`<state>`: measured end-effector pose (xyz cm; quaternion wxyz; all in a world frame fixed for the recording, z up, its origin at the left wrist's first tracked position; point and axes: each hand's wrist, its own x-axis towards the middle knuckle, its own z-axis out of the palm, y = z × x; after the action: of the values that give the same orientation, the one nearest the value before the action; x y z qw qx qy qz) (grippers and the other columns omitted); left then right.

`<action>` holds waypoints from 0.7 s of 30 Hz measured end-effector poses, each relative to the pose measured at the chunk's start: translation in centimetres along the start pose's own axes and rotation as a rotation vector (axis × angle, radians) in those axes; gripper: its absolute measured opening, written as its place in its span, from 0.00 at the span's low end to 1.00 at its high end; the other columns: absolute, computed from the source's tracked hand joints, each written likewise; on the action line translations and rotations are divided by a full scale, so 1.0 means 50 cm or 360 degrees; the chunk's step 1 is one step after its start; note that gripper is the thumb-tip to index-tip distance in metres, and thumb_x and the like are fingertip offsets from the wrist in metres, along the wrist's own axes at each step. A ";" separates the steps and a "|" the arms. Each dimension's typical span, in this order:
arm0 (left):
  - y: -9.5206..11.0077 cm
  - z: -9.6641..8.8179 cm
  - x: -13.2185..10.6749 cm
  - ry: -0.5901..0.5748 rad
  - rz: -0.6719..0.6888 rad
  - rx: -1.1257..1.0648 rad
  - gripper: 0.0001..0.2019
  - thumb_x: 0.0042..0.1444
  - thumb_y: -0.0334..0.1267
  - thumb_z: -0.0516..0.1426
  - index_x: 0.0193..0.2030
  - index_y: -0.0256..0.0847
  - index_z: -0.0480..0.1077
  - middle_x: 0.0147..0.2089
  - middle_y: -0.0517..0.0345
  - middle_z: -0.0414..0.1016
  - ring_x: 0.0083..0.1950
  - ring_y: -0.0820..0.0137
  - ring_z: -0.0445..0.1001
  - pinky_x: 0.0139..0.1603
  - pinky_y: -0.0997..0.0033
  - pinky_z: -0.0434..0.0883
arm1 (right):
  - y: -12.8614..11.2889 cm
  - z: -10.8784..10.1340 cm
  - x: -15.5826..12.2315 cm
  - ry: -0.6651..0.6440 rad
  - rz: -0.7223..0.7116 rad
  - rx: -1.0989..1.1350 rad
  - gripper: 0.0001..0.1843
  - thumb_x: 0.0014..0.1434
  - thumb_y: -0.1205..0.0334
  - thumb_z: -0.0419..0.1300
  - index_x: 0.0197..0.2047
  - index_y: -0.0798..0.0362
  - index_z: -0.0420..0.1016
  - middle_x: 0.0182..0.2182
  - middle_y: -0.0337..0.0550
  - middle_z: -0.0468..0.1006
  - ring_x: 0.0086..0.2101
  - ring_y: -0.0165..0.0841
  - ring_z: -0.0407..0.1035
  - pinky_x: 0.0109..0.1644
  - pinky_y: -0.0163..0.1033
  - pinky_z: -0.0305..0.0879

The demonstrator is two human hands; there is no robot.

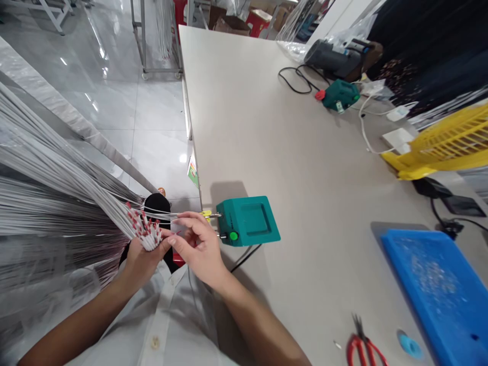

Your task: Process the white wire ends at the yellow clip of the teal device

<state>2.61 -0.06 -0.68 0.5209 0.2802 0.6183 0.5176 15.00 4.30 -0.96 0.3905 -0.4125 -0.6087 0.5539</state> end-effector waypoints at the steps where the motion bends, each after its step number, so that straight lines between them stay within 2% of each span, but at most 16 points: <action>1: -0.003 0.000 0.000 -0.0026 0.0011 -0.0001 0.09 0.44 0.40 0.61 0.24 0.35 0.71 0.23 0.59 0.71 0.26 0.73 0.66 0.27 0.74 0.65 | 0.001 0.003 0.002 0.0010 0.0008 0.0022 0.07 0.50 0.62 0.62 0.35 0.50 0.74 0.42 0.45 0.70 0.27 0.26 0.65 0.31 0.36 0.67; 3: -0.007 -0.001 -0.001 -0.0043 0.0037 0.0004 0.09 0.44 0.40 0.60 0.24 0.35 0.71 0.22 0.61 0.69 0.24 0.74 0.64 0.26 0.75 0.64 | 0.007 0.005 0.007 -0.0004 0.0006 0.0055 0.02 0.49 0.64 0.62 0.29 0.51 0.74 0.35 0.44 0.72 0.33 0.30 0.68 0.37 0.38 0.68; 5: -0.006 -0.004 0.000 -0.0053 0.0059 0.0013 0.09 0.44 0.40 0.61 0.24 0.35 0.71 0.21 0.61 0.68 0.24 0.75 0.63 0.25 0.75 0.64 | 0.013 0.002 0.010 -0.0072 -0.0002 0.0080 0.01 0.50 0.65 0.62 0.27 0.51 0.75 0.30 0.42 0.74 0.35 0.31 0.68 0.40 0.38 0.67; 9: -0.003 -0.015 0.002 -0.0165 0.0029 0.0066 0.09 0.46 0.40 0.59 0.25 0.35 0.73 0.18 0.63 0.66 0.20 0.77 0.60 0.22 0.76 0.61 | 0.022 -0.008 0.008 -0.0190 -0.0045 0.0129 0.04 0.50 0.66 0.62 0.31 0.48 0.78 0.29 0.40 0.75 0.32 0.29 0.69 0.36 0.36 0.68; 13: -0.016 -0.021 0.005 -0.0212 0.0015 0.0023 0.09 0.48 0.40 0.58 0.28 0.35 0.75 0.17 0.62 0.66 0.17 0.78 0.58 0.18 0.77 0.57 | 0.027 0.001 0.000 -0.0018 -0.0096 0.0042 0.04 0.52 0.65 0.61 0.29 0.49 0.77 0.28 0.40 0.75 0.27 0.28 0.69 0.30 0.34 0.68; 17: -0.021 -0.019 0.004 -0.0235 0.0005 -0.0051 0.09 0.48 0.39 0.59 0.29 0.35 0.75 0.19 0.61 0.68 0.18 0.79 0.58 0.17 0.78 0.56 | 0.030 0.011 -0.009 0.0139 -0.0295 -0.0301 0.09 0.56 0.65 0.56 0.26 0.52 0.74 0.24 0.40 0.74 0.26 0.28 0.68 0.30 0.34 0.67; 21: -0.010 -0.013 0.001 -0.0201 -0.0043 0.0006 0.07 0.46 0.38 0.60 0.26 0.35 0.75 0.15 0.64 0.63 0.17 0.79 0.57 0.17 0.78 0.56 | 0.039 -0.002 -0.012 0.0024 -0.0727 -0.0891 0.08 0.57 0.68 0.52 0.33 0.54 0.71 0.29 0.45 0.74 0.31 0.32 0.68 0.34 0.36 0.66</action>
<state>2.08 -0.39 -1.21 0.5653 0.3050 0.5889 0.4905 15.43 3.86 -2.92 0.3807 -0.3609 -0.8103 0.2612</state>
